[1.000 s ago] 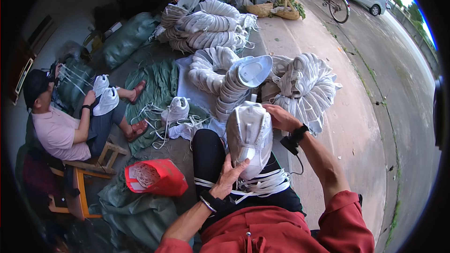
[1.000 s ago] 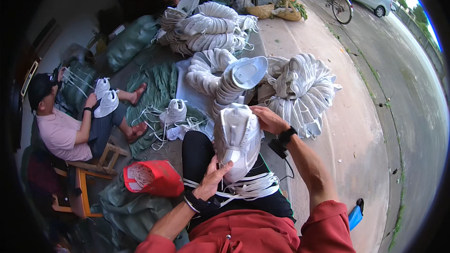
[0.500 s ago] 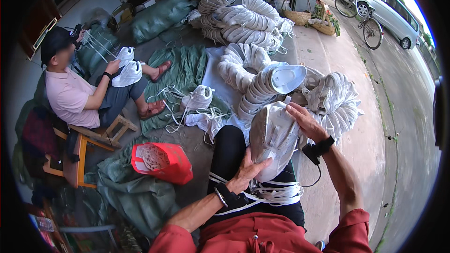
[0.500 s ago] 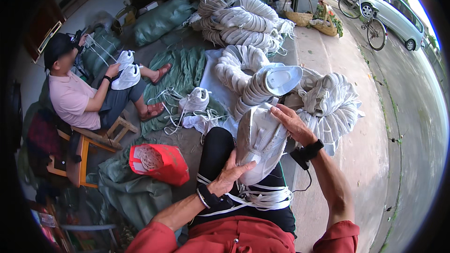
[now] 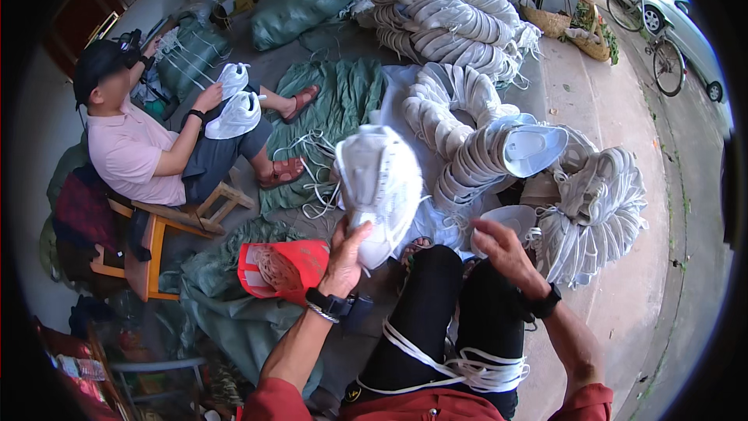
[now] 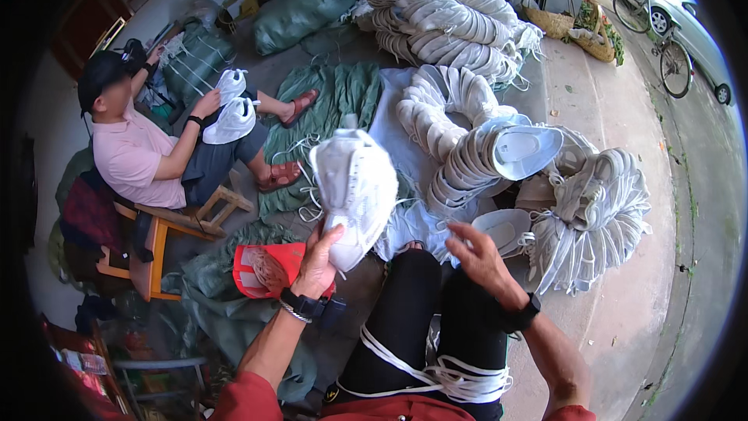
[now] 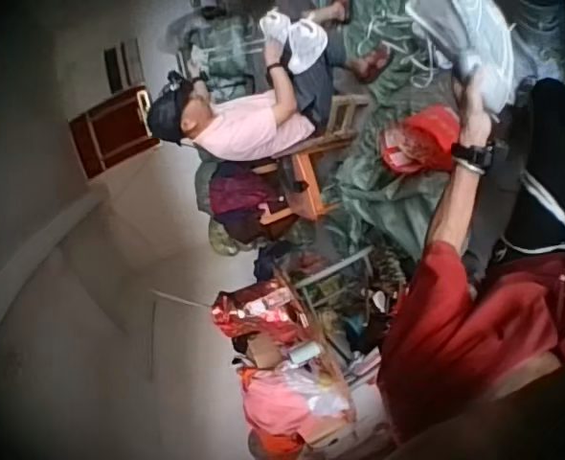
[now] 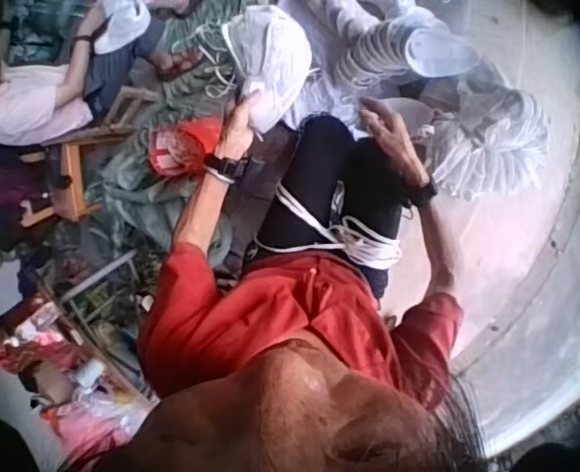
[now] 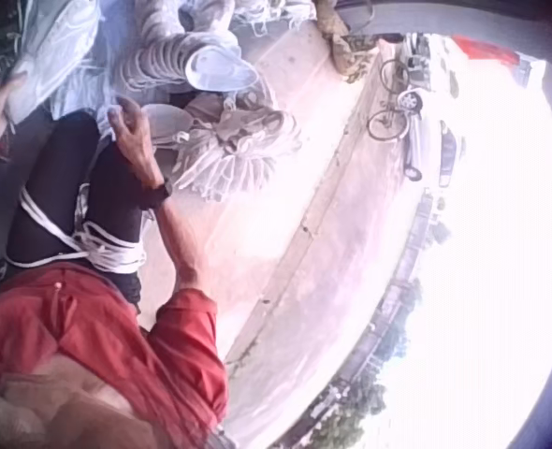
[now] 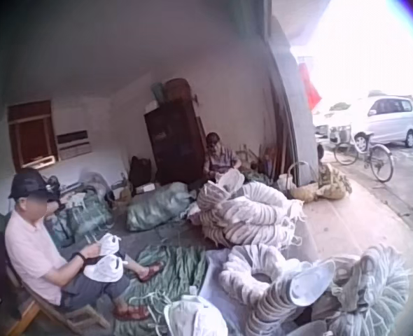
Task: The recorder is lacing and organizing shoe upper components as part of a manufacturing or assembly workflow.
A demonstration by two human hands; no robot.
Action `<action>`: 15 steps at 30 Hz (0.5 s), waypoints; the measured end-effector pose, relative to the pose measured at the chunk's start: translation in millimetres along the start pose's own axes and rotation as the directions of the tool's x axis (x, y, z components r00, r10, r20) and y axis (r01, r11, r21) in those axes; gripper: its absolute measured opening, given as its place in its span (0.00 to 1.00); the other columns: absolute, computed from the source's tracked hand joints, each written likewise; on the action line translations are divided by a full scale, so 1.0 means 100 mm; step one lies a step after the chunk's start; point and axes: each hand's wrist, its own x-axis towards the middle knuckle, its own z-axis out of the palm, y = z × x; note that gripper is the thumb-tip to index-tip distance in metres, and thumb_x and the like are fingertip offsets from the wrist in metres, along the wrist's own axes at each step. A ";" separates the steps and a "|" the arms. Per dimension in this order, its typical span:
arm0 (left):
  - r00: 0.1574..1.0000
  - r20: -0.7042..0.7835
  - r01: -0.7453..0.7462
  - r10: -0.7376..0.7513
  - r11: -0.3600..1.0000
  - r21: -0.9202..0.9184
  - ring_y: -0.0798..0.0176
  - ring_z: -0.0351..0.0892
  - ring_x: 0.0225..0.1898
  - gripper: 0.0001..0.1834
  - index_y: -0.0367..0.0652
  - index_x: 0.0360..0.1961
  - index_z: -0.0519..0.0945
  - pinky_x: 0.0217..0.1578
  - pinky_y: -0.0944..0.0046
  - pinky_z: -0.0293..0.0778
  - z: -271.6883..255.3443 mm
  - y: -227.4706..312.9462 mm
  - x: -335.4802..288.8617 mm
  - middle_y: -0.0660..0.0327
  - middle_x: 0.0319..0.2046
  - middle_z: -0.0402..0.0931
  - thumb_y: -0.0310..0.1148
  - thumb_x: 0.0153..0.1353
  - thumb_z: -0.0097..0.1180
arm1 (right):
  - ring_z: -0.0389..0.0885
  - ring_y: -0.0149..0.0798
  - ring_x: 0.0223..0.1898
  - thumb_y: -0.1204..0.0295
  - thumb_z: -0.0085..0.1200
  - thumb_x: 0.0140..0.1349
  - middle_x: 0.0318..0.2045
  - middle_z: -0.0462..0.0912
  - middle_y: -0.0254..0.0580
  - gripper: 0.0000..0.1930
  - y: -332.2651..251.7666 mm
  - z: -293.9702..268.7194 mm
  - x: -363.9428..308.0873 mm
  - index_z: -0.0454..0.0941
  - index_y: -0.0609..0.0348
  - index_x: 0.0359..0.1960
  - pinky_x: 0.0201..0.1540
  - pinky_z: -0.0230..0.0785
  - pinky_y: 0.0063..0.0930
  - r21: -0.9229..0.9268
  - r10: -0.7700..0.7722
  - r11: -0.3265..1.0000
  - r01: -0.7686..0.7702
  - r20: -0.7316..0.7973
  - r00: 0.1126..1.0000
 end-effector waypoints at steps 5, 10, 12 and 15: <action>0.945 -0.306 0.123 -0.115 0.992 0.005 0.58 0.70 0.48 0.30 0.39 0.53 0.66 0.48 0.58 0.67 -0.97 -0.61 0.52 0.57 0.47 0.70 0.37 0.50 0.59 | 0.76 0.47 0.41 0.64 0.52 0.57 0.40 0.77 0.52 0.19 0.06 -0.14 0.06 0.72 0.63 0.46 0.46 0.66 0.31 -0.212 0.025 0.977 0.027 0.239 0.971; 0.867 -0.392 0.314 -0.307 0.948 -0.046 0.58 0.71 0.47 0.31 0.37 0.52 0.67 0.47 0.60 0.67 -1.41 -1.13 0.85 0.56 0.47 0.69 0.44 0.50 0.56 | 0.75 0.52 0.44 0.65 0.53 0.56 0.40 0.77 0.52 0.18 0.22 -0.39 0.18 0.73 0.62 0.45 0.48 0.65 0.36 -0.149 0.055 0.989 -0.017 0.258 0.965; 0.835 -0.421 0.355 -0.354 0.932 -0.081 0.58 0.71 0.47 0.31 0.36 0.52 0.67 0.47 0.60 0.67 -1.51 -1.34 0.99 0.55 0.48 0.69 0.45 0.51 0.55 | 0.72 0.53 0.47 0.65 0.53 0.55 0.42 0.76 0.52 0.18 0.37 -0.48 0.22 0.73 0.62 0.45 0.50 0.63 0.39 -0.176 0.002 0.983 0.046 0.264 0.964; 0.901 -0.406 0.266 -0.151 0.933 0.242 0.57 0.69 0.49 0.31 0.36 0.53 0.66 0.49 0.60 0.66 -1.72 -1.65 1.19 0.55 0.49 0.68 0.46 0.52 0.54 | 0.72 0.53 0.47 0.61 0.53 0.55 0.44 0.75 0.53 0.20 0.58 -0.52 0.27 0.73 0.65 0.43 0.51 0.62 0.38 -0.087 0.010 0.996 0.011 0.229 0.973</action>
